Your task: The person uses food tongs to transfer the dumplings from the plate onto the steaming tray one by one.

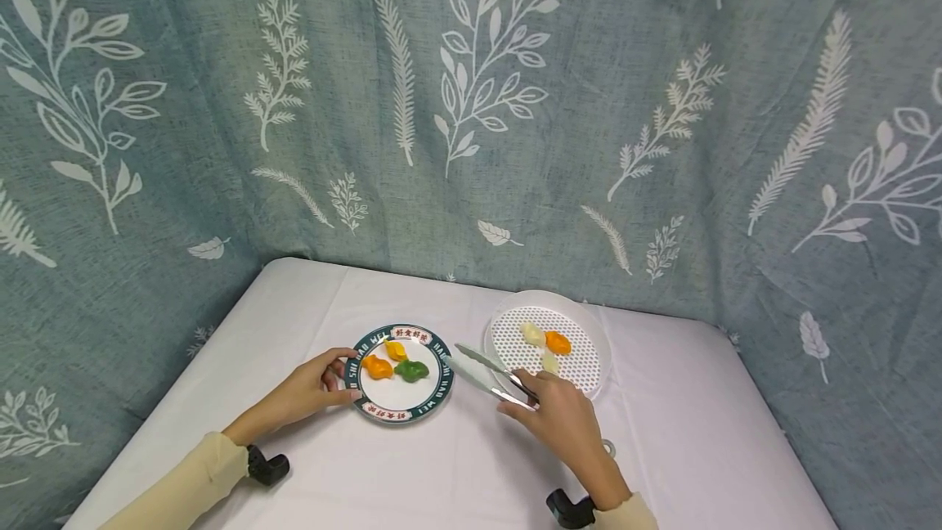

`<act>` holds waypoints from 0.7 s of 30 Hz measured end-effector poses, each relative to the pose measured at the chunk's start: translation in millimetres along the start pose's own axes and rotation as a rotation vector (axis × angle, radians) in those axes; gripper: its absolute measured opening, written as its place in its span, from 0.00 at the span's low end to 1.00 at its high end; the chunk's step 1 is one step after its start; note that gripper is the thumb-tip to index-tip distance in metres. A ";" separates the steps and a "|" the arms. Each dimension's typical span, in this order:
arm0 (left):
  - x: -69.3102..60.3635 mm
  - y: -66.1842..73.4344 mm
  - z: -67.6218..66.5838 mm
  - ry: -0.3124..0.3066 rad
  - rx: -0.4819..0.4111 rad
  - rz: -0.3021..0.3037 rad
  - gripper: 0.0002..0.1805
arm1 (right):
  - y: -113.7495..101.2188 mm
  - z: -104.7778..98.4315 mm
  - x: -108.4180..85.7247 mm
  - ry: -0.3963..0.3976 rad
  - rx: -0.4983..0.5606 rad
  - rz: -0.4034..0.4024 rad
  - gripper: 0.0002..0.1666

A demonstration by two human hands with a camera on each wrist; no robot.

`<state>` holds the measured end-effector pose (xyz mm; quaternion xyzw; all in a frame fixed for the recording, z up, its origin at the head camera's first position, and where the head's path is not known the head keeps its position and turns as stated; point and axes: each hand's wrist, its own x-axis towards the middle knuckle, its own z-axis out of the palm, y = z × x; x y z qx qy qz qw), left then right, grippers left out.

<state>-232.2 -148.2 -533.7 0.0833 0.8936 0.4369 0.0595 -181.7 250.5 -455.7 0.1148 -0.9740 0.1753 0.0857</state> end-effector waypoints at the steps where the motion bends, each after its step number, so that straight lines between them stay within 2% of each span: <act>1: 0.1 -0.4 0.0 -0.001 -0.001 0.000 0.40 | -2.0 1.3 1.4 -0.006 0.001 0.001 0.36; 11: 2.1 -3.3 0.5 -0.002 -0.010 0.004 0.40 | -16.6 14.8 13.5 -0.037 0.010 -0.004 0.36; 18: 0.5 -1.7 1.1 -0.002 -0.014 -0.013 0.41 | -24.8 22.0 18.2 -0.064 0.014 -0.044 0.31; 21: 0.4 -0.3 0.6 0.004 -0.009 -0.011 0.41 | -27.0 23.4 19.1 -0.066 0.010 -0.065 0.31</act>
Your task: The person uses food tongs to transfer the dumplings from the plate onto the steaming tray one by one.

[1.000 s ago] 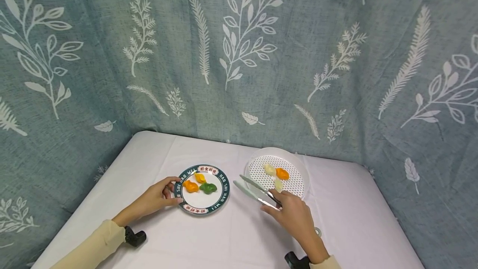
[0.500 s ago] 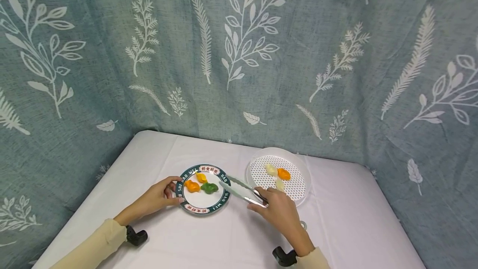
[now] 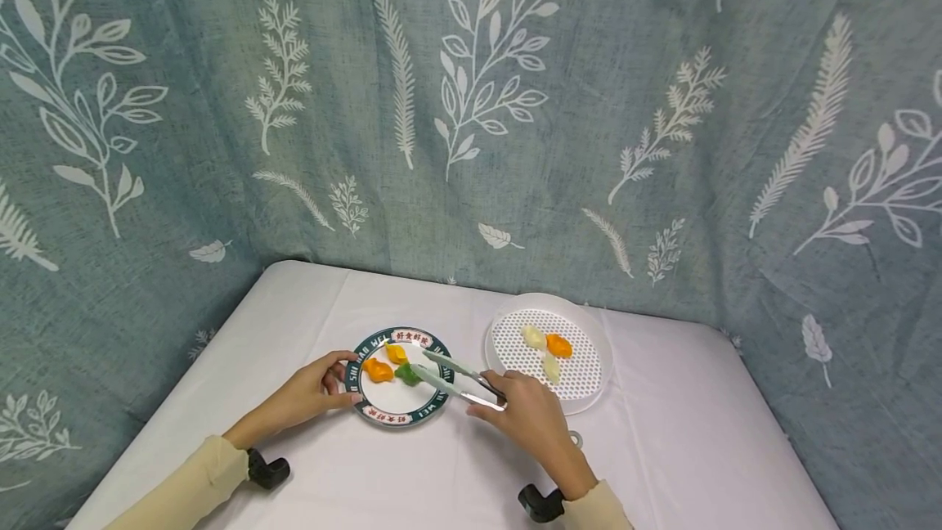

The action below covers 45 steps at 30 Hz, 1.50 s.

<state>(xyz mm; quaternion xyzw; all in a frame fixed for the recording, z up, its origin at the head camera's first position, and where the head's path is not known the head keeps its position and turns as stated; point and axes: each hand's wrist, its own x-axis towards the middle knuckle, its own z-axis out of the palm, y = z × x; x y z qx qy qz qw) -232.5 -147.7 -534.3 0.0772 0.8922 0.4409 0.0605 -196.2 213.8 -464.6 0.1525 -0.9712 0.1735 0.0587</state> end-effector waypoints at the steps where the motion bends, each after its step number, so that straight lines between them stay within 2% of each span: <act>1: -0.2 0.3 0.1 0.001 0.002 -0.001 0.41 | -0.3 0.9 -0.1 0.000 -0.002 -0.010 0.31; 12: 0.1 -0.4 -0.2 0.006 0.011 0.010 0.41 | -3.6 20.1 2.2 0.003 -0.087 -0.131 0.32; 20: -1.4 -0.5 0.2 0.007 0.003 0.008 0.40 | -4.3 25.9 2.6 0.047 -0.144 -0.190 0.32; 30: -1.4 0.0 -0.2 0.006 0.005 0.016 0.40 | -7.0 25.3 1.7 0.068 -0.144 -0.171 0.30; 38: -2.6 0.3 -0.7 0.001 0.018 0.009 0.40 | -5.5 22.2 -1.3 0.078 -0.082 -0.159 0.29; 45: -2.0 -0.5 -3.2 -0.018 -0.031 0.019 0.39 | -2.9 12.0 -1.9 0.108 -0.061 -0.146 0.29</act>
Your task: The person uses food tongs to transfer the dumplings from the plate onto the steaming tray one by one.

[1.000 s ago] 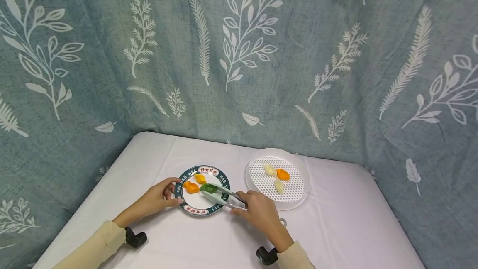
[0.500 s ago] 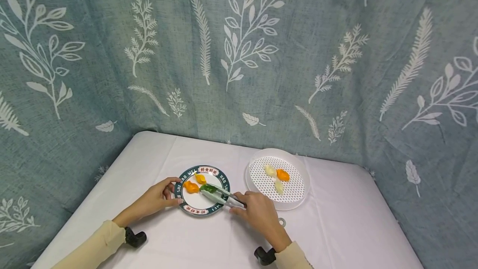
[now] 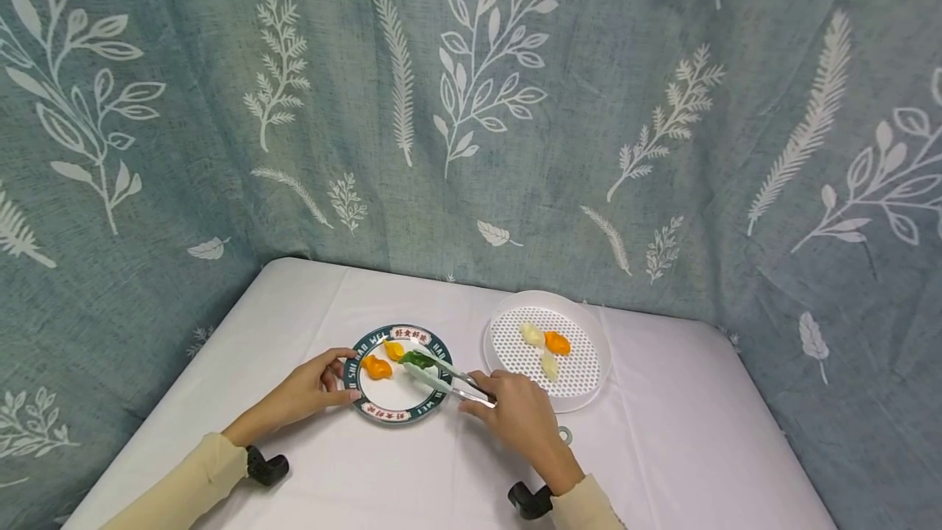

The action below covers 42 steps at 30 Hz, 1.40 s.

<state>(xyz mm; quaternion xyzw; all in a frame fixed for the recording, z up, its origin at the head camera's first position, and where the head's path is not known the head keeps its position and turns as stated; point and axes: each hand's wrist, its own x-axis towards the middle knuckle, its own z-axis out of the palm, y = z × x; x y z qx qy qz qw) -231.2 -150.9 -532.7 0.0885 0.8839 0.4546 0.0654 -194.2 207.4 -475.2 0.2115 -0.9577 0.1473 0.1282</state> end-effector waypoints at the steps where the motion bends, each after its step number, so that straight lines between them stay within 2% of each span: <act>1: 0.1 0.0 -0.2 -0.002 0.000 0.000 0.39 | 0.4 -1.5 0.1 0.000 0.005 0.005 0.29; 8: 0.5 1.1 -0.7 -0.002 -0.001 0.002 0.39 | 5.9 -8.1 -0.9 0.007 0.014 0.038 0.30; 15: 0.9 0.8 -0.6 -0.004 -0.003 -0.001 0.39 | 10.6 -15.8 -4.4 0.001 0.025 0.110 0.34; 20: 1.0 -2.6 2.0 -0.005 -0.001 -0.008 0.40 | 15.2 -21.7 -7.2 0.017 0.023 0.114 0.34; 29: 1.7 -0.1 0.5 0.004 0.000 0.015 0.39 | 30.5 -32.2 -7.8 0.109 0.002 0.077 0.33; 37: 0.5 -0.4 -0.4 0.002 -0.009 0.013 0.39 | 43.7 -40.1 -13.2 0.084 0.012 0.131 0.35; 42: -0.3 -0.4 -0.8 -0.006 -0.018 0.022 0.39 | 51.9 -45.5 -17.2 0.097 0.009 0.164 0.36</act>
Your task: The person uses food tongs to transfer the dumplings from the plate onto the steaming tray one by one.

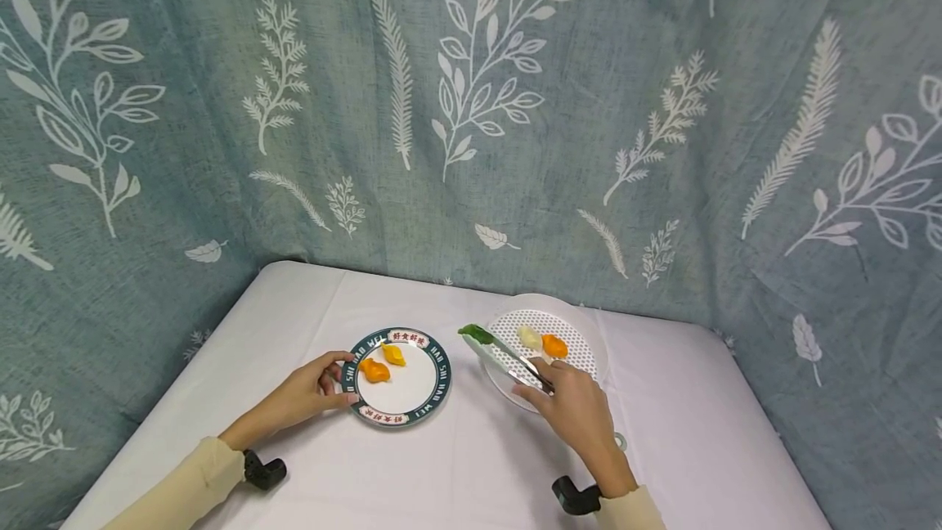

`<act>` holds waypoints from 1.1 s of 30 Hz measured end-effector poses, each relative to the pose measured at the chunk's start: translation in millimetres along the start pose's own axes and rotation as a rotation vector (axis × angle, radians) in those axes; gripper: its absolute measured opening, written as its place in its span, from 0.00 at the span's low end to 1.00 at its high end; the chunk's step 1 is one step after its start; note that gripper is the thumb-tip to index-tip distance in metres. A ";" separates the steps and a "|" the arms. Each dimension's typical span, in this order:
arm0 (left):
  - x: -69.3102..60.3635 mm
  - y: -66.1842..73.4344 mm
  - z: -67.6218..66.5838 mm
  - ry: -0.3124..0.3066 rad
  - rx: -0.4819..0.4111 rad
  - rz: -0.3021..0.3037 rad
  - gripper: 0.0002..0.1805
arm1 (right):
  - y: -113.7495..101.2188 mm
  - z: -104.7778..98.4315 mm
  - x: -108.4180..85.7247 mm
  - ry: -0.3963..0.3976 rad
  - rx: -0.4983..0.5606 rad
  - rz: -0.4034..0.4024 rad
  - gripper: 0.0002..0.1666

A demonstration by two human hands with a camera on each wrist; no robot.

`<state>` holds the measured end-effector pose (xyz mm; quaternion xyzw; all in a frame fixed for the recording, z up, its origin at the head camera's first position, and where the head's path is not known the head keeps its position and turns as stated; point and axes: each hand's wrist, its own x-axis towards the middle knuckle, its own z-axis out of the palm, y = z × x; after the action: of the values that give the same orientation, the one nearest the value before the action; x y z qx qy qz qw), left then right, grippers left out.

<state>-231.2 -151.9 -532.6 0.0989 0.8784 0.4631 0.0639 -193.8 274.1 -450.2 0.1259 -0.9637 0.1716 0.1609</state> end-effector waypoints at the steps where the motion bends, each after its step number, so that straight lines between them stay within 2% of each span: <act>1: -0.1 0.0 0.0 0.001 -0.001 0.000 0.39 | 1.8 -0.9 -0.3 0.004 0.002 0.007 0.36; 9: 0.3 0.3 1.3 0.005 0.002 -0.013 0.39 | 19.5 -8.3 -4.4 0.003 -0.001 0.057 0.37; 18: 0.0 1.3 1.0 0.010 0.003 -0.007 0.39 | 38.6 -11.9 -11.7 -0.041 -0.013 0.193 0.41; 26: 0.2 0.2 2.0 0.018 0.009 -0.015 0.39 | 51.6 -12.8 -13.7 -0.050 -0.042 0.221 0.43; 33: 1.5 -1.8 3.2 0.019 0.005 -0.015 0.40 | 58.7 -15.2 -13.7 -0.061 -0.082 0.206 0.43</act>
<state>-232.2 -150.0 -535.8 0.0881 0.8809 0.4613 0.0589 -194.6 335.7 -458.6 0.0244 -0.9822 0.1439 0.1179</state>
